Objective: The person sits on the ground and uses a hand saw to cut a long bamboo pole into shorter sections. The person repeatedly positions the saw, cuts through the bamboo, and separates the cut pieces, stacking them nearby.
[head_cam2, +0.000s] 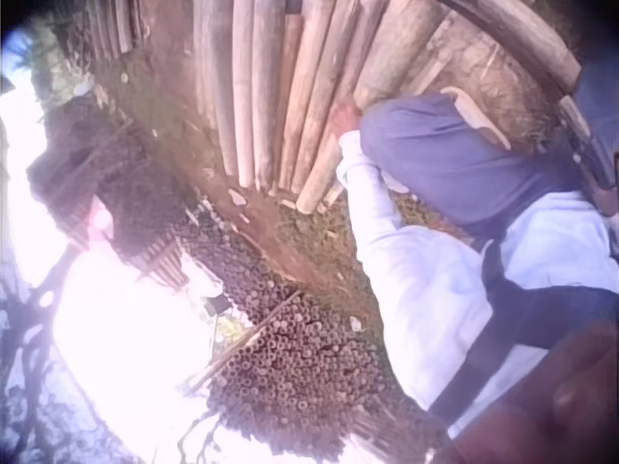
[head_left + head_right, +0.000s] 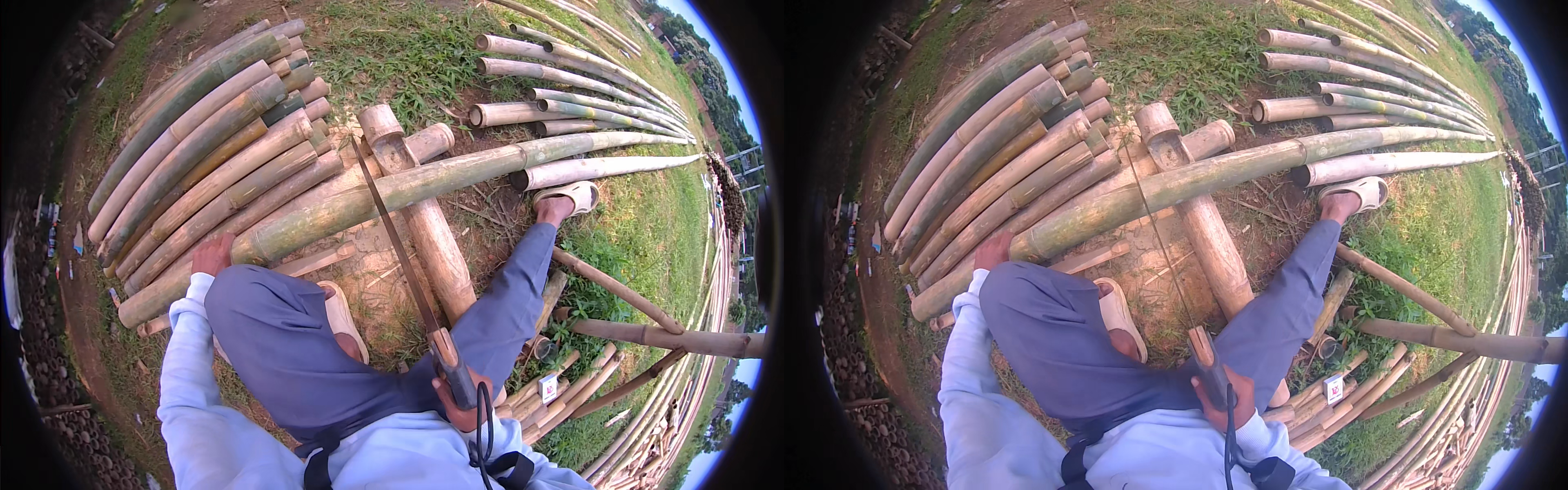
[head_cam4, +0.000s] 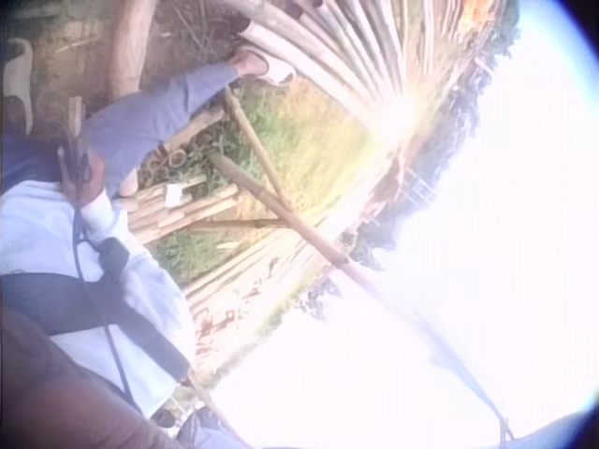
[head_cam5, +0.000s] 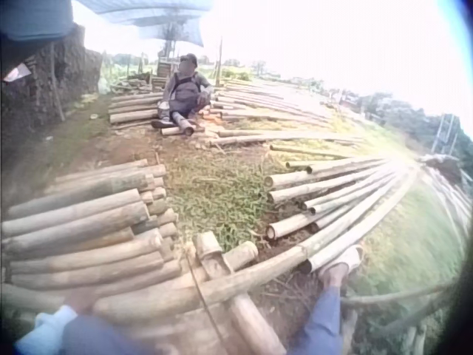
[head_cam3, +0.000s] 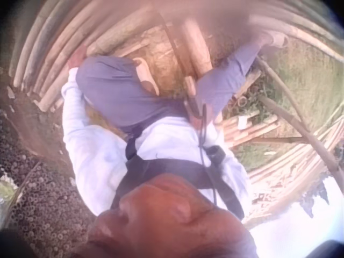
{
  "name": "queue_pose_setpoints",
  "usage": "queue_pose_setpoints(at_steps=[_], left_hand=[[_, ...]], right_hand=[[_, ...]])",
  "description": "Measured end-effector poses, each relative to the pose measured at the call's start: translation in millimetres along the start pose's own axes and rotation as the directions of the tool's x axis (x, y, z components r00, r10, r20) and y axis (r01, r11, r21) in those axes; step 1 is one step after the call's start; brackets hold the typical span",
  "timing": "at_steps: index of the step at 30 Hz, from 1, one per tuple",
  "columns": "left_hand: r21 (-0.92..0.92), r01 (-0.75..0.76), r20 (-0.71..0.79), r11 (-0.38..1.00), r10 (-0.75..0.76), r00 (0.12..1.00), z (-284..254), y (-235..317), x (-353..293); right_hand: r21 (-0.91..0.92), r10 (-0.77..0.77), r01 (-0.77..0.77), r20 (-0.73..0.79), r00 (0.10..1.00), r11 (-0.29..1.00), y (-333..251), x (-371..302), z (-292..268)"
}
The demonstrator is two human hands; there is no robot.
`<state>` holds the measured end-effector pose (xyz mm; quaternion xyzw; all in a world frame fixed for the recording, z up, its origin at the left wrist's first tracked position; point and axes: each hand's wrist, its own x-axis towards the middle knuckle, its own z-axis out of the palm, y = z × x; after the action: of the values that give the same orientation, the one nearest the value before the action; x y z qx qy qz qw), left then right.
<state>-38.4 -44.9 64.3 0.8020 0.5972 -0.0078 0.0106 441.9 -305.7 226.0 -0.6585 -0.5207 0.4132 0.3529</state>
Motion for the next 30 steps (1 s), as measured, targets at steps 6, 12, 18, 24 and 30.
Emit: queue_pose_setpoints(at_steps=[6,12,18,24,30], left_hand=[[-0.030,-0.028,-0.054,0.999,0.026,0.998,-3.0,3.7,4.9],[0.016,-0.006,0.018,1.000,0.006,1.000,-6.1,-6.2,13.8],[0.021,-0.001,-0.031,1.000,0.001,1.000,9.3,-13.3,-0.1],[0.009,-0.036,-0.006,0.999,0.036,0.999,-0.1,-1.9,13.9],[-0.006,-0.020,-0.028,1.000,0.020,0.999,15.2,-13.5,-8.1]], right_hand=[[0.136,-0.043,0.048,-0.035,0.998,0.990,13.0,80.9,34.1],[0.159,-0.016,0.024,-0.052,0.999,0.987,2.5,80.2,39.8],[0.028,-0.004,0.006,-0.042,0.999,1.000,-16.6,-3.9,-7.5],[0.111,-0.136,0.148,-0.108,0.985,0.983,13.1,139.5,53.8],[-0.007,0.043,-0.043,0.019,0.999,0.999,-11.5,6.9,-1.3]])
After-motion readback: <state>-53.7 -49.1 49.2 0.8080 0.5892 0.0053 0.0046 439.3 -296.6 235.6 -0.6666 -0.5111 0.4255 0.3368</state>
